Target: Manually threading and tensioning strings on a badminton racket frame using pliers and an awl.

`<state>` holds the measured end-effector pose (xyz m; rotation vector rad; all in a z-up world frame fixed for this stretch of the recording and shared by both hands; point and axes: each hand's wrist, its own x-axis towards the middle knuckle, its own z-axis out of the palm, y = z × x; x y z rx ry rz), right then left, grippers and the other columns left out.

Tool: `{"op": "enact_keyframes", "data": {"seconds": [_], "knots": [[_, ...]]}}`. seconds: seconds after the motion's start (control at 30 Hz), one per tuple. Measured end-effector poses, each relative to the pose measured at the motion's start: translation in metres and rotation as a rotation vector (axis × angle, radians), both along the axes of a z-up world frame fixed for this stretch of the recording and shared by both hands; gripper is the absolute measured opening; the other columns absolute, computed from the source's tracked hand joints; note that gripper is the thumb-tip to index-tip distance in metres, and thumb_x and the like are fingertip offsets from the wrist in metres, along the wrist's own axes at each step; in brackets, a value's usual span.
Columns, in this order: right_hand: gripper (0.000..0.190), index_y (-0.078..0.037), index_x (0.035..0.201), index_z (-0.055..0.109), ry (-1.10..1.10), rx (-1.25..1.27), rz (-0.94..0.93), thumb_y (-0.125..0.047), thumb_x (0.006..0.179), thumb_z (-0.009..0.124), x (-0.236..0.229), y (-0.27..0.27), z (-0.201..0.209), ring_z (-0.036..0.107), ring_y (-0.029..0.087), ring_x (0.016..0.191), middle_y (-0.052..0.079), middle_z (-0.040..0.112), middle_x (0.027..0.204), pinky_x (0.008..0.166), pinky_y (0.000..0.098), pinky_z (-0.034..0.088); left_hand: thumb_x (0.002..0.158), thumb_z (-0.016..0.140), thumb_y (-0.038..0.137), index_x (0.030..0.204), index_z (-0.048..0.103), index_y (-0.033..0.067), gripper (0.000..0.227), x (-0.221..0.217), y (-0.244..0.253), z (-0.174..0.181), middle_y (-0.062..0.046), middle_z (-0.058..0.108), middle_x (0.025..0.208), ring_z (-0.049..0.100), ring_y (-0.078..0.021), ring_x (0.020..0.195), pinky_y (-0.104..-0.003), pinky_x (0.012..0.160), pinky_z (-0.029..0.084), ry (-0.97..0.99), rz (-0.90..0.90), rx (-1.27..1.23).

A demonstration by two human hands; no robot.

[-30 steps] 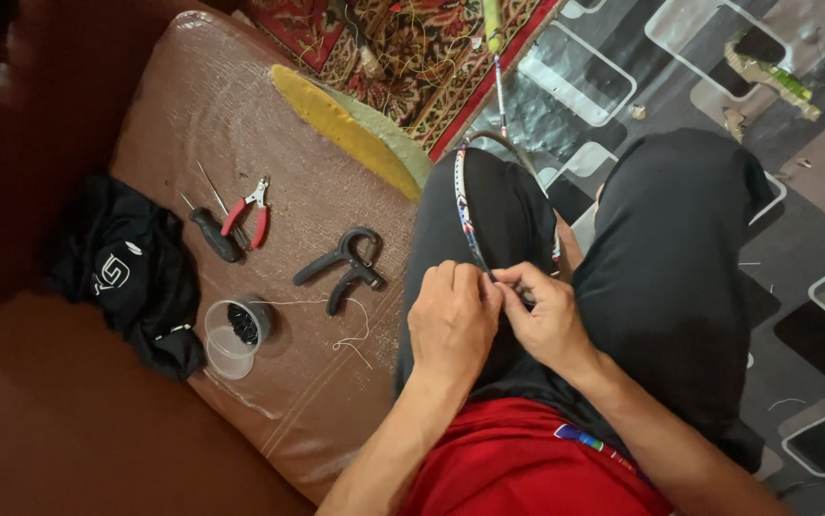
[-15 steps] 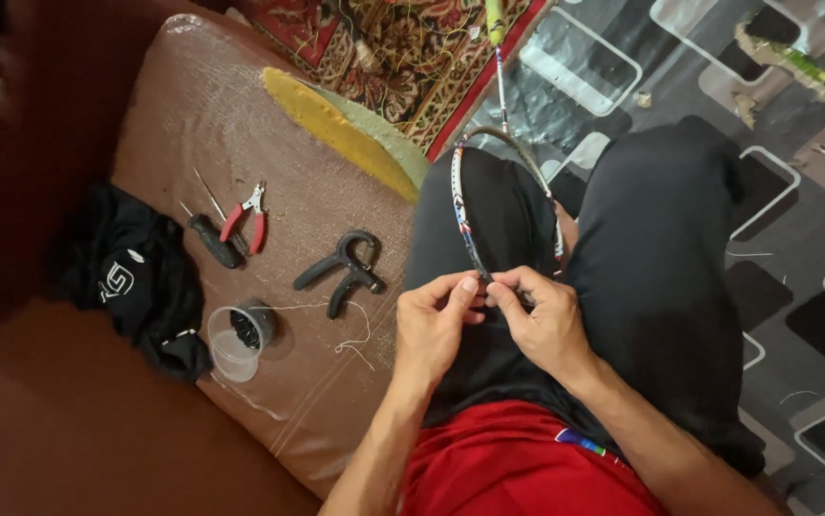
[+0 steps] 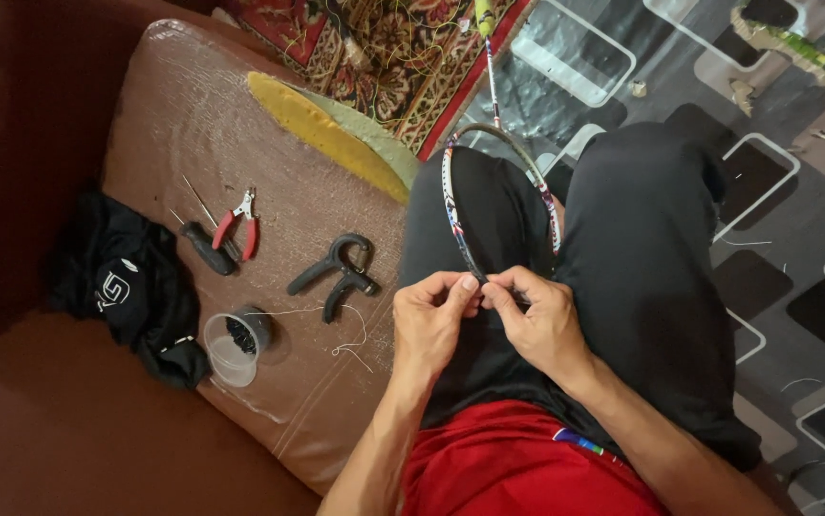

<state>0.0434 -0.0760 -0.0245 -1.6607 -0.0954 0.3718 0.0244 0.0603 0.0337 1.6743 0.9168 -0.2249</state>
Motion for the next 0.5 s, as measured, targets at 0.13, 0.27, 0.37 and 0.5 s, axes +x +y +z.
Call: {"op": "enact_keyframes", "data": {"seconds": [0.13,0.27,0.37,0.5], "knots": [[0.010,-0.003,0.084,0.072,-0.018,0.004,-0.007,-0.007,0.092,0.069,0.003,0.000,0.002,0.075,0.024,0.064,0.009,0.074,0.065,0.058,0.0338,0.058,0.089,0.073,0.012,0.083,0.080,0.0029,0.013,0.006,-0.003,0.005,-0.011,0.072,0.063,0.068,-0.0141,0.056,-0.026,0.056,0.059,0.023,-0.025,0.034],[0.010,-0.004,0.082,0.072,-0.045,-0.014,-0.008,-0.007,0.091,0.069,0.004,0.001,0.002,0.074,0.025,0.063,0.008,0.074,0.065,0.056,0.0333,0.058,0.090,0.071,0.009,0.083,0.079,0.0011,0.013,0.009,-0.006,0.005,-0.012,0.071,0.061,0.067,-0.0149,0.054,-0.026,0.055,0.057,0.036,-0.024,0.058],[0.011,-0.004,0.081,0.071,-0.065,-0.021,-0.008,-0.007,0.091,0.070,0.004,0.001,-0.003,0.074,0.026,0.063,0.008,0.074,0.064,0.056,0.0336,0.057,0.089,0.071,0.009,0.084,0.079,0.0010,0.013,0.005,-0.005,-0.004,-0.012,0.071,0.062,0.067,-0.0150,0.055,-0.026,0.055,0.057,0.042,-0.004,0.048],[0.011,-0.004,0.082,0.071,-0.057,-0.022,-0.001,-0.007,0.092,0.068,0.006,0.000,-0.001,0.074,0.025,0.063,0.008,0.074,0.065,0.057,0.0323,0.058,0.090,0.071,0.008,0.084,0.079,-0.0005,0.013,0.012,-0.007,0.003,-0.012,0.071,0.061,0.067,-0.0150,0.054,-0.026,0.055,0.057,0.048,0.006,0.044]]}}
